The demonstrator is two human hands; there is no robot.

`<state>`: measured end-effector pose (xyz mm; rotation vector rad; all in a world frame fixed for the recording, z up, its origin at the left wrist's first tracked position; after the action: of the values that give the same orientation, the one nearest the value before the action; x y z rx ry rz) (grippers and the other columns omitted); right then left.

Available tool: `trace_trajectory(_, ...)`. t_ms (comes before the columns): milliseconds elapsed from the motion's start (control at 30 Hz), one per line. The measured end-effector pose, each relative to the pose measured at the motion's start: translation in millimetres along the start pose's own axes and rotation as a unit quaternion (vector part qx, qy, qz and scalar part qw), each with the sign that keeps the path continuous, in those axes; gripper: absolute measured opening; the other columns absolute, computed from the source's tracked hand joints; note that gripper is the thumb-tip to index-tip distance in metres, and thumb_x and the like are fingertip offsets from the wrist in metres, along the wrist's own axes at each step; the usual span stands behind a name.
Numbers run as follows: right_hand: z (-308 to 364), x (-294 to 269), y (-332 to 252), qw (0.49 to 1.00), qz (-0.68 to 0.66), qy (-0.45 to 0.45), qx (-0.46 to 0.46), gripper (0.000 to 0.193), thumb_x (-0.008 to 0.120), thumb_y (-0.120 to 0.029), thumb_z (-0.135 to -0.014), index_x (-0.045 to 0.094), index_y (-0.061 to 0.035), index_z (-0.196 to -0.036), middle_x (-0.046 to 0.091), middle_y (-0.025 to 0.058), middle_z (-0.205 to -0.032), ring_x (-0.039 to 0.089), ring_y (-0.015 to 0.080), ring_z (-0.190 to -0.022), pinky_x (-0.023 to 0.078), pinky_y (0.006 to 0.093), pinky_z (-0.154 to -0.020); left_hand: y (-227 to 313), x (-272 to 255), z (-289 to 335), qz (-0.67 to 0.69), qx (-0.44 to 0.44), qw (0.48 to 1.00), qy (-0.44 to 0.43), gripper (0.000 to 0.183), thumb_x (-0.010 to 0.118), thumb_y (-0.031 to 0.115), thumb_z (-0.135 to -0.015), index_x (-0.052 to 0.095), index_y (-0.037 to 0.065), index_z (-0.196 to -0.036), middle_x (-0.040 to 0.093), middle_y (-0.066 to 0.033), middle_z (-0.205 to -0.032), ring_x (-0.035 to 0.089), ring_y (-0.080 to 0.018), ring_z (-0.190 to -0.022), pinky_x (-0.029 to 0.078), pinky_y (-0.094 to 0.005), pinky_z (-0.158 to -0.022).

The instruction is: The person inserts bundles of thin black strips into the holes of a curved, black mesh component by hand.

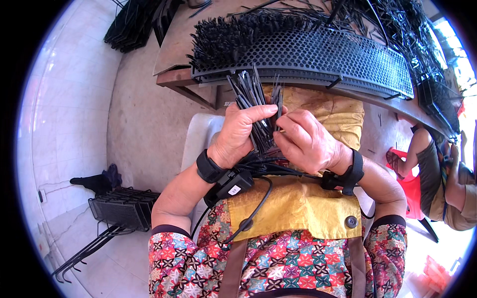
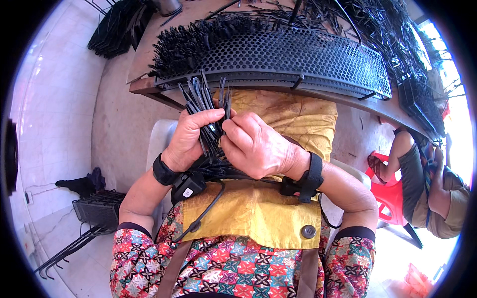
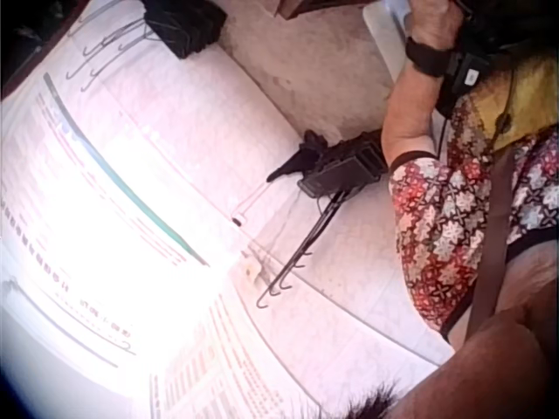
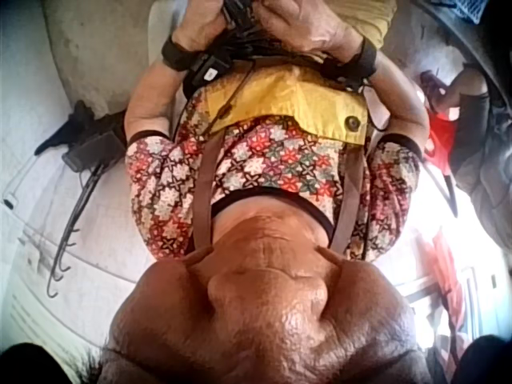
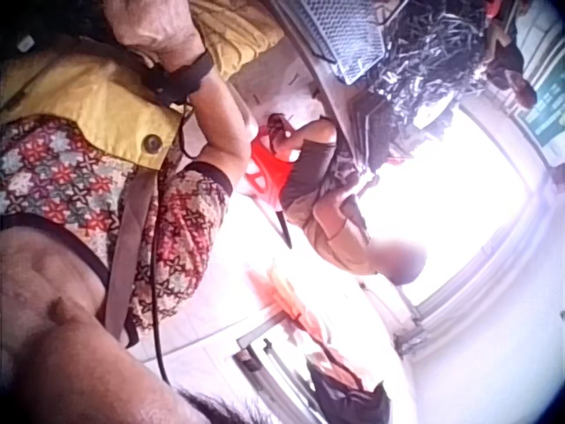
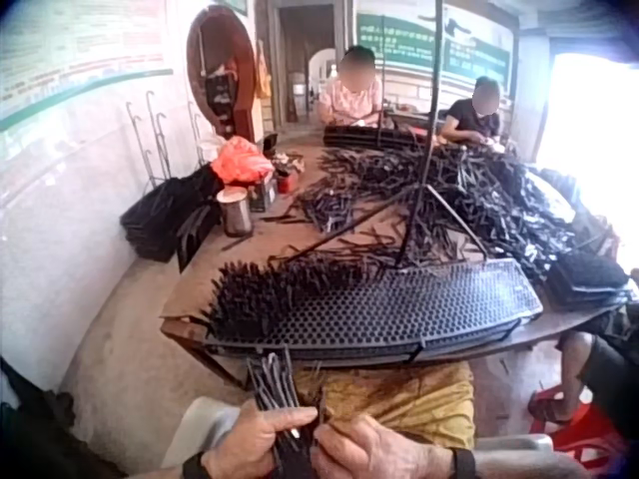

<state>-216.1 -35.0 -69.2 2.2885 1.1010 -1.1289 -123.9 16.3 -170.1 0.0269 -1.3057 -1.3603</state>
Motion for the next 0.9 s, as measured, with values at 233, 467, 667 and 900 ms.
trace_trajectory(233, 13.5, -14.2, 46.2, 0.954, -0.131, 0.119, 0.241, 0.021, 0.063, 0.006, -0.071, 0.059, 0.0021, -0.091, 0.06, 0.0111, -0.078, 0.059, 0.0248, -0.065, 0.05, 0.0338, -0.06, 5.5, -1.8, -0.1, -0.035, 0.021, 0.999, 0.018, 0.016, 0.062, -0.003, -0.077, 0.059, -0.002, -0.092, 0.066, -0.0128, -0.086, 0.065, -0.0194, -0.075, 0.053, -0.03, -0.069)
trace_trajectory(467, 47.4, 25.8, 97.9, 0.743, -0.383, 0.139, 0.53, 0.023, 0.068, -0.006, -0.079, 0.06, 0.0007, -0.1, 0.064, 0.0044, -0.075, 0.057, 0.0052, -0.063, 0.046, 0.0212, -0.055, 1.2, 9.9, 3.9, -0.094, 0.026, 0.995, -0.025, 0.02, 0.062, -0.004, -0.077, 0.058, -0.003, -0.096, 0.065, -0.0133, -0.083, 0.066, -0.0212, -0.072, 0.054, -0.0302, -0.066)
trace_trajectory(667, 55.2, 24.8, 101.8, 0.751, -0.333, 0.114, 0.559, 0.02, 0.068, -0.005, -0.08, 0.061, 0.0016, -0.097, 0.064, 0.0044, -0.073, 0.056, 0.0052, -0.059, 0.046, 0.0206, -0.053, -2.8, -2.6, -1.2, -0.121, 0.049, 0.991, 0.023, 0.019, 0.063, -0.004, -0.077, 0.056, -0.002, -0.094, 0.066, -0.0136, -0.081, 0.066, -0.0215, -0.07, 0.054, -0.0306, -0.062)
trace_trajectory(900, 28.2, -36.9, 168.5, 0.835, -0.107, 0.242, 0.482, 0.014, 0.068, -0.009, -0.08, 0.063, -0.0017, -0.091, 0.065, 0.0042, -0.069, 0.058, 0.0053, -0.056, 0.046, 0.0204, -0.052, 8.0, -21.6, -2.7, -0.056, 0.046, 0.995, 0.068, 0.019, 0.064, -0.001, -0.077, 0.053, 0.0, -0.093, 0.065, -0.016, -0.085, 0.066, -0.0237, -0.073, 0.054, -0.0316, -0.061)
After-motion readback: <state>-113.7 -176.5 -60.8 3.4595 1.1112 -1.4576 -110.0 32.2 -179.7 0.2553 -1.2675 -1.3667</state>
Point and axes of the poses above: each hand's wrist, its own z-axis away from the middle knuckle, its own x-axis out of the palm, y = z × x, the point moved 9 cm from there along -z, towards the middle knuckle
